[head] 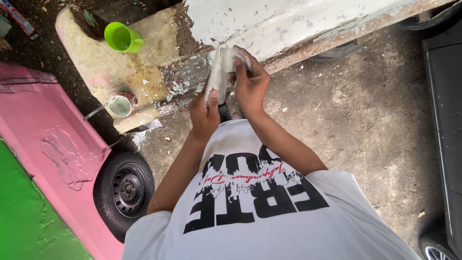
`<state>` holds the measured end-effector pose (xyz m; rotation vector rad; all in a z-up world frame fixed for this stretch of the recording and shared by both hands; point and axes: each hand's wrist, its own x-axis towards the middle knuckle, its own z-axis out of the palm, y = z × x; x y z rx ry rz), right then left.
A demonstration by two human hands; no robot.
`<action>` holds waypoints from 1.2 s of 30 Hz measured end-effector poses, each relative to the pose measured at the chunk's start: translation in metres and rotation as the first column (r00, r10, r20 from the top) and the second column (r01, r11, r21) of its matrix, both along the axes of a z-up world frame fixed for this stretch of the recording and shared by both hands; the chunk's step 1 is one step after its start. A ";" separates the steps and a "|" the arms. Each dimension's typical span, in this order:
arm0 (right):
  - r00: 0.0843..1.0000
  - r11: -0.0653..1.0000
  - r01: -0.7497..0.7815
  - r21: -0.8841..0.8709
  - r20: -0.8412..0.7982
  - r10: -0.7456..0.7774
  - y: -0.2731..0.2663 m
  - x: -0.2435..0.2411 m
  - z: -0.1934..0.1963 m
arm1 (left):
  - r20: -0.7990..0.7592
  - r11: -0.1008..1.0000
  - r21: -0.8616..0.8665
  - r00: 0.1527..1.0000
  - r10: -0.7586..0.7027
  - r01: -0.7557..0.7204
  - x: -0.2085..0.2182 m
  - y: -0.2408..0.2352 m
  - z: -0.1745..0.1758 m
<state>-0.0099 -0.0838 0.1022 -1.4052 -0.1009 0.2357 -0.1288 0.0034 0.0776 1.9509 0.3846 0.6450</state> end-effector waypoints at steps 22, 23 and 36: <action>0.429 0.808 -0.381 -0.450 0.688 0.586 -0.050 0.051 0.031 | -0.109 0.309 -0.944 0.993 0.039 -0.116 0.002 0.060 0.027; 0.370 0.786 -0.351 -0.510 0.695 0.616 -0.055 0.051 0.040 | -0.100 0.348 -0.931 0.994 0.038 -0.107 0.004 0.064 0.036; 0.063 0.688 -0.150 -0.710 0.688 0.723 -0.034 0.048 0.064 | -0.118 0.872 -0.489 0.992 -0.044 -0.020 0.011 0.082 0.057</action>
